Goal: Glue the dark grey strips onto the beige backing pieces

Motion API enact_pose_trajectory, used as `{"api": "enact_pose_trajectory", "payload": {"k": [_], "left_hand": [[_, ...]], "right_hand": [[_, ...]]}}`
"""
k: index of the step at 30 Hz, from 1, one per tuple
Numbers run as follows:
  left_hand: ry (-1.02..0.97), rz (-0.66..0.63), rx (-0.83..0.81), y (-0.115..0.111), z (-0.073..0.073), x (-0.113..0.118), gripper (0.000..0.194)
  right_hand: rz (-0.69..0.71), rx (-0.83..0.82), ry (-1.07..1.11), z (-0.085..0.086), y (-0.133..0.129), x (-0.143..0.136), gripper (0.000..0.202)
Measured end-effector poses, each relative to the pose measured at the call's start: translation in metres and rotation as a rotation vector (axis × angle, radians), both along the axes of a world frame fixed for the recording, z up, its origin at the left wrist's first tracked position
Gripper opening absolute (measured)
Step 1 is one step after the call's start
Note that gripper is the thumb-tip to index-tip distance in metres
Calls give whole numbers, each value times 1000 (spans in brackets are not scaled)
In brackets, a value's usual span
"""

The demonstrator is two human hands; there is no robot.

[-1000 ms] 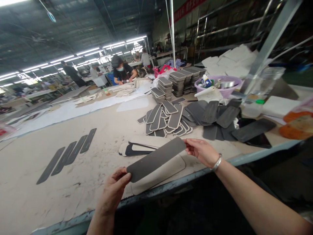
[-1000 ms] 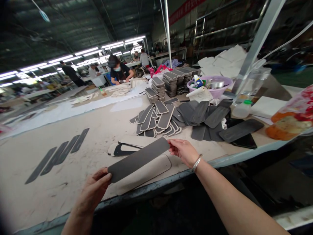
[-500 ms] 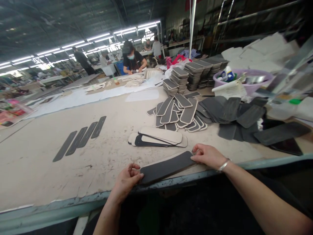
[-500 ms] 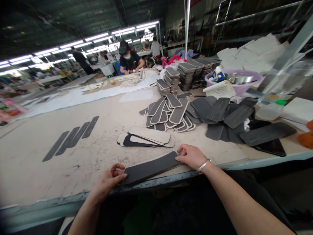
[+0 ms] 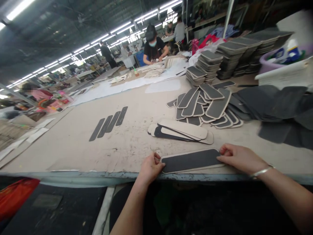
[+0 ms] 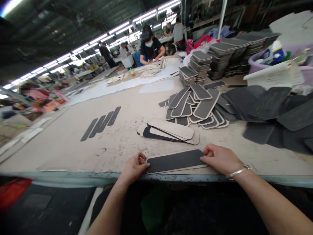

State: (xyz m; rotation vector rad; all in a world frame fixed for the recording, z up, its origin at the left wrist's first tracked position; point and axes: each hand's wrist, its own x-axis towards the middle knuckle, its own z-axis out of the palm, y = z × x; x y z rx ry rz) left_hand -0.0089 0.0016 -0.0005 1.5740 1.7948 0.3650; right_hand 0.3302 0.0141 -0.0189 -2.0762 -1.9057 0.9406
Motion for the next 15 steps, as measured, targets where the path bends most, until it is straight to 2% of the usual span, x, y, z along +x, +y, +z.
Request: {"api": "enact_pose_trajectory", "payload": {"k": [4,9,15], "left_hand": [[37,-34,36,-1,-4,0,19],[32,-64,63,-1,-9,0,27],[142,-77,88,1,-9,4,21]], "right_hand": [[23,-9,-15,-3,2,1,22],[18,7,-41,-3,1,-1,23],[17,17,-55,-2,-1,-3,24]]}}
